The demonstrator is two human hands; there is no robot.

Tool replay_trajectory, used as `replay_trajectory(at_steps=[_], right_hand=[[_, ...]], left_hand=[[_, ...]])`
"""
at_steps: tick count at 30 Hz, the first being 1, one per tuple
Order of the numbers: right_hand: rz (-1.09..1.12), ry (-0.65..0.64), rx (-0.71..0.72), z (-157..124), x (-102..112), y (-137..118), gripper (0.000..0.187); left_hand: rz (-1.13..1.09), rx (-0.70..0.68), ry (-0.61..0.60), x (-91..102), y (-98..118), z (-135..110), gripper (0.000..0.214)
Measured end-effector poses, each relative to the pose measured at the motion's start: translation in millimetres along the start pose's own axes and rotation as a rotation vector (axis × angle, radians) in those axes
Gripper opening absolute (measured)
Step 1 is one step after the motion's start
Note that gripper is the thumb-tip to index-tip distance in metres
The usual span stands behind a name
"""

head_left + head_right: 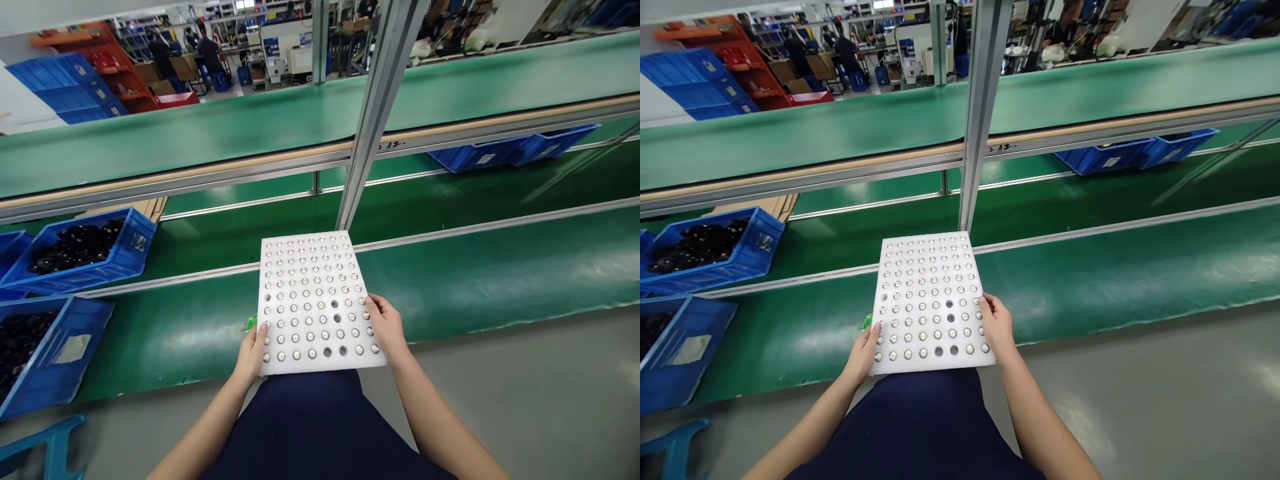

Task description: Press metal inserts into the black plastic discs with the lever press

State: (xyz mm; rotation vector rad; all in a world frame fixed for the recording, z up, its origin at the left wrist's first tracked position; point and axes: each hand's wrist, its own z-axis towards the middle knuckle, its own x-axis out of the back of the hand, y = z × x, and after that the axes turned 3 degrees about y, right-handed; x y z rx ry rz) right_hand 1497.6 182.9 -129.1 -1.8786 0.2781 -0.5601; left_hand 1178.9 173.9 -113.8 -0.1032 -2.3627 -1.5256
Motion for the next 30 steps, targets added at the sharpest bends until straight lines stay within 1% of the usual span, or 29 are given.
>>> replay_trajectory(at_steps=[6,11,16,26,30], right_hand=[[-0.024,0.008,-0.014,0.7,-0.5,0.1,0.059],[-0.006,0.021,-0.003,1.3,-1.7,-1.8,0.063],[-0.002,0.025,0.002,1.6,-2.0,-2.6,0.061],[-0.003,0.03,0.004,0.4,-3.0,-2.5,0.059],[-0.008,0.037,0.003,0.8,-3.2,-2.4,0.059]], left_hand=[[0.0,0.018,0.034,-0.8,-11.1,5.4,0.072],[0.022,-0.012,0.05,-0.8,-9.4,6.2,0.071],[0.028,-0.018,0.062,-1.3,-7.8,5.3,0.071],[0.005,-0.039,0.102,-2.8,-5.1,5.3,0.063],[-0.002,-0.036,0.094,-3.1,-4.7,4.9,0.062]])
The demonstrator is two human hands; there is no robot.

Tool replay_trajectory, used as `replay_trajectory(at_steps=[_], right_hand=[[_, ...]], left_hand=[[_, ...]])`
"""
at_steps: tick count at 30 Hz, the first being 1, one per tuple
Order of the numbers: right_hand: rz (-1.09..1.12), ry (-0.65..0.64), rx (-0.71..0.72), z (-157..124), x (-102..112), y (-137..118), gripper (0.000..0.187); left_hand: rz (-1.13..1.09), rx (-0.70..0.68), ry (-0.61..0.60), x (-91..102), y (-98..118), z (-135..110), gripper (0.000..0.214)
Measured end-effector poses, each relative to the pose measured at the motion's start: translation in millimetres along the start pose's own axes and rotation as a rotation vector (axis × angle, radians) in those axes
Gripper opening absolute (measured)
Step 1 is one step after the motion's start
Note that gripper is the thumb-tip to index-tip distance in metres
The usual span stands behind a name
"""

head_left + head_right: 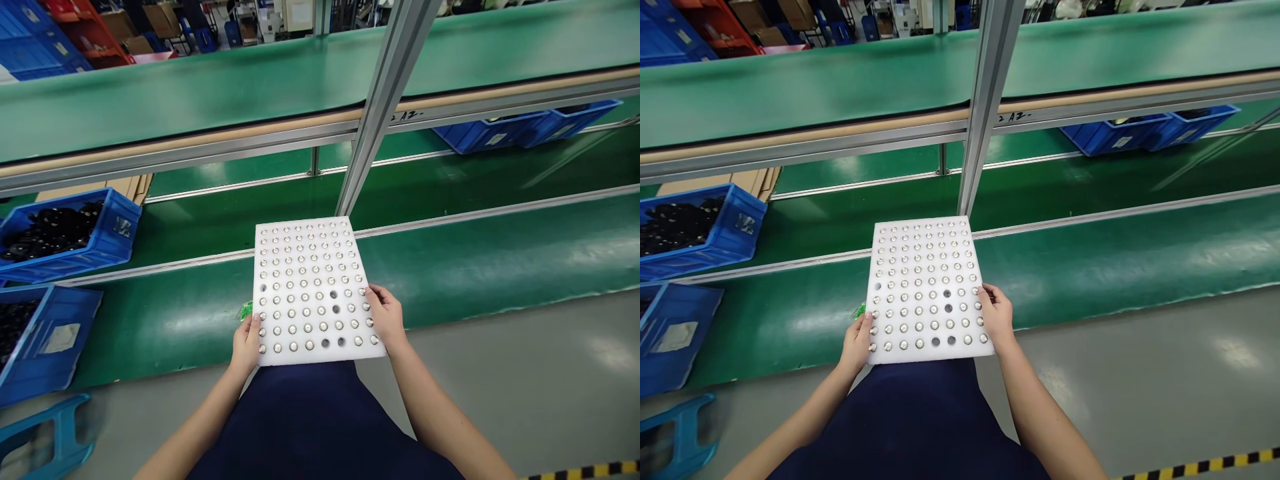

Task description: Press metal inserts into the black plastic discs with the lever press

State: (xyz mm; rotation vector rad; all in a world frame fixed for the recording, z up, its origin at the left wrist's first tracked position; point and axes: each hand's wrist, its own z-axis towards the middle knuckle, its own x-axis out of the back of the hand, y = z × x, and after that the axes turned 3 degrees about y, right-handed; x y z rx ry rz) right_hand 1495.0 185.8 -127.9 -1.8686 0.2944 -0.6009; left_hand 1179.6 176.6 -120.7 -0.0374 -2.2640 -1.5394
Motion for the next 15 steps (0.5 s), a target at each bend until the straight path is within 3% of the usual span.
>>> replay_trajectory(at_steps=[15], right_hand=[[0.015,0.002,-0.019,-0.6,-0.5,-1.8,0.057]], left_hand=[[0.036,-0.02,0.0,0.9,4.7,-2.1,0.056]])
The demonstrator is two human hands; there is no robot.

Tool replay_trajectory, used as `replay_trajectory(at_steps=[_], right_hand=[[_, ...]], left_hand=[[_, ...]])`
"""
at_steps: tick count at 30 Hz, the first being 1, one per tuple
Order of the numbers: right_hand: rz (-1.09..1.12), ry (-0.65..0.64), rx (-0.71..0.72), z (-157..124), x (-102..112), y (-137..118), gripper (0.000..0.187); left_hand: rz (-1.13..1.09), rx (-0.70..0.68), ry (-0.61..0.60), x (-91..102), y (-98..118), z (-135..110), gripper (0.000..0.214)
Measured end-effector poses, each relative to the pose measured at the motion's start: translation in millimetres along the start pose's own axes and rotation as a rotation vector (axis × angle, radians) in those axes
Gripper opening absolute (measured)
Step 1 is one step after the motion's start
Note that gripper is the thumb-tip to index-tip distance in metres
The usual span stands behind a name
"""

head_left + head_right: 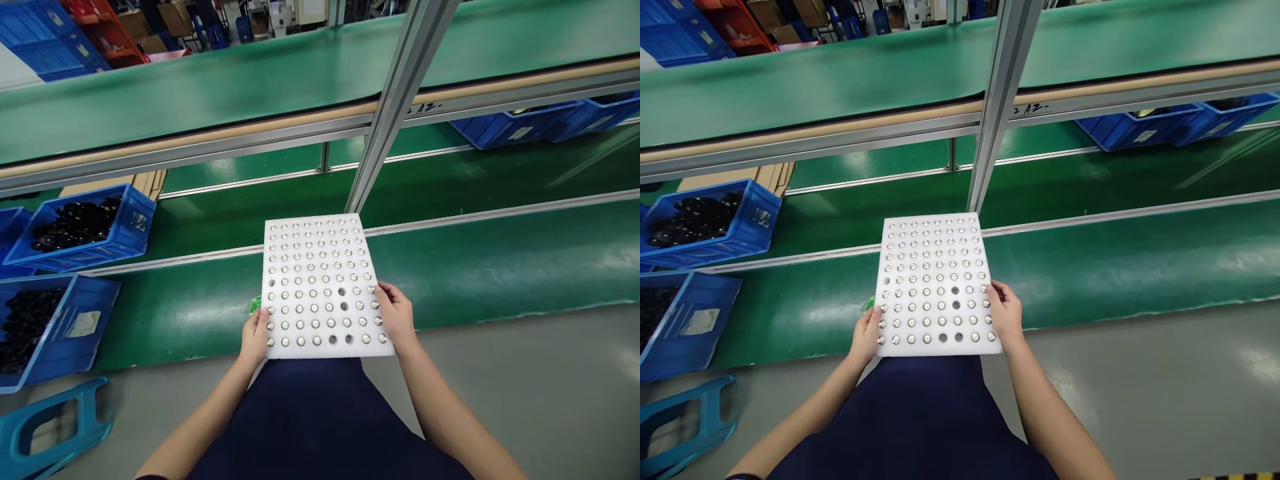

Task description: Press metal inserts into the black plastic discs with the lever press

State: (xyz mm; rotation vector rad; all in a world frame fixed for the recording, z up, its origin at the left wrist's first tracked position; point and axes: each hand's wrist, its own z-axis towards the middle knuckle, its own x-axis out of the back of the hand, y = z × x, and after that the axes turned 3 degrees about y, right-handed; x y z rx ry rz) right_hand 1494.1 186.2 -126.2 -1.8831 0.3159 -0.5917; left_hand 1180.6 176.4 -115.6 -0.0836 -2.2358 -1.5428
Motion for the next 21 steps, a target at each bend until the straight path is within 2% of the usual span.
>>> replay_trajectory(at_steps=[8,21], right_hand=[[-0.004,0.007,-0.006,0.0,-0.2,0.4,0.053],[-0.038,-0.017,0.014,0.6,2.8,-1.0,0.051]], left_hand=[[-0.034,0.003,-0.011,-1.3,-1.0,-0.9,0.059],[-0.055,-0.007,0.028,-3.0,-3.5,-1.8,0.05]])
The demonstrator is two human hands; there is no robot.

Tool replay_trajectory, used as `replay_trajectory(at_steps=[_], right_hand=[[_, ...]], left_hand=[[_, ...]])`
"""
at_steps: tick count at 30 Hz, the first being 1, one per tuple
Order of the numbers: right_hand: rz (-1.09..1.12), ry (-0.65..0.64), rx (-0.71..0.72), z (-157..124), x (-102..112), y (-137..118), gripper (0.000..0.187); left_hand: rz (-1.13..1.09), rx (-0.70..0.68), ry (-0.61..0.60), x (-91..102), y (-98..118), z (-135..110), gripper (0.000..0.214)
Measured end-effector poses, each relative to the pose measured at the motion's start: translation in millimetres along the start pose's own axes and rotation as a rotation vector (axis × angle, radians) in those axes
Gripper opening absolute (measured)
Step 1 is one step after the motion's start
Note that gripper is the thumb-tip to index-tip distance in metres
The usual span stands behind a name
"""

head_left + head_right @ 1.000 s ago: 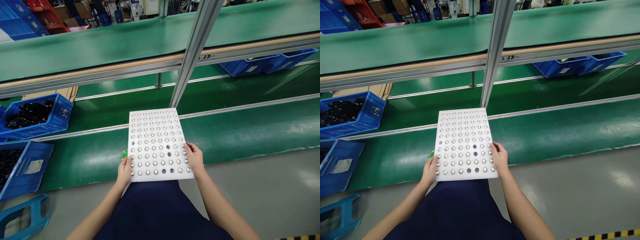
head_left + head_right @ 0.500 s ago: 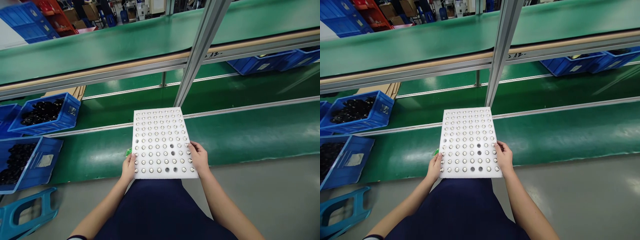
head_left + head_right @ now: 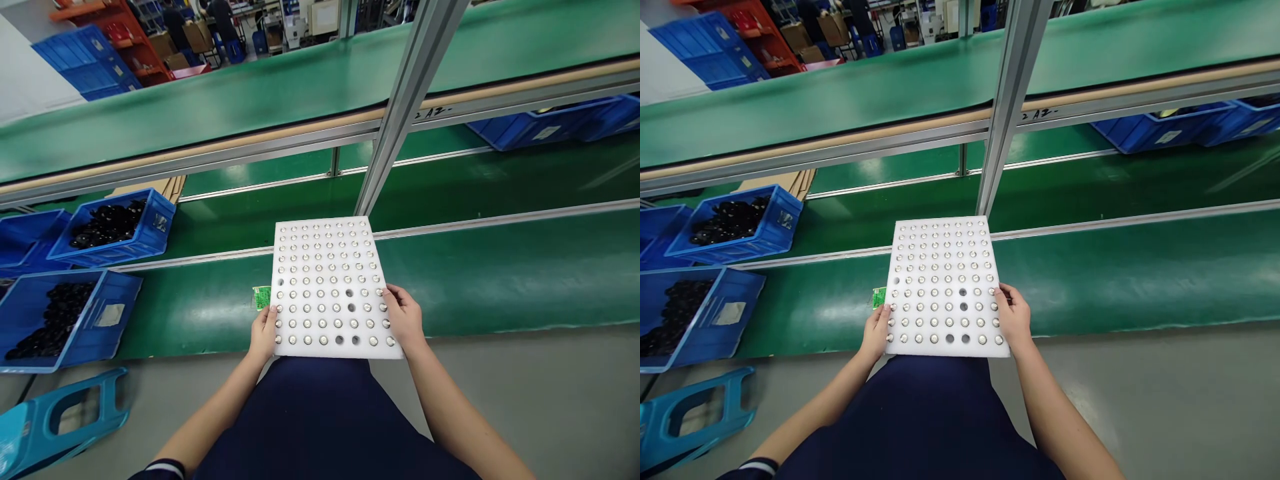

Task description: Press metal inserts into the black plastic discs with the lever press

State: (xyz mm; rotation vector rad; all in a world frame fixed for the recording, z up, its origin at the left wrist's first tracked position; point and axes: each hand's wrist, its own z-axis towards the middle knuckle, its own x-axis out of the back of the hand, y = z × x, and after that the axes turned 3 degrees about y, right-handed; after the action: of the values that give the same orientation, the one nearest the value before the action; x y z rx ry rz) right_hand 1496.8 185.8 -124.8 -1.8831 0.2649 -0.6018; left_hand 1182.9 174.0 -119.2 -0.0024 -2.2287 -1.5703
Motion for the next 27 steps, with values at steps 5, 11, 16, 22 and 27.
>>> replay_trajectory(at_steps=[5,11,16,22,27], right_hand=[[-0.005,0.002,-0.007,1,0,1,0.049],[0.002,0.004,0.002,4,0,7,0.049],[0.011,-0.002,0.016,6,0,15,0.051],[0.031,-0.014,0.031,8,1,19,0.052],[0.073,-0.01,0.016,4,0,13,0.053]], left_hand=[[-0.008,0.02,0.037,-1.8,-5,2,0.049],[-0.007,0.018,0.035,-1.2,-8,3,0.048],[0.012,0.007,0.02,0.1,-12,4,0.049],[0.008,0.021,0.016,0.6,-16,4,0.049],[-0.008,0.084,0.035,0.3,-13,4,0.045]])
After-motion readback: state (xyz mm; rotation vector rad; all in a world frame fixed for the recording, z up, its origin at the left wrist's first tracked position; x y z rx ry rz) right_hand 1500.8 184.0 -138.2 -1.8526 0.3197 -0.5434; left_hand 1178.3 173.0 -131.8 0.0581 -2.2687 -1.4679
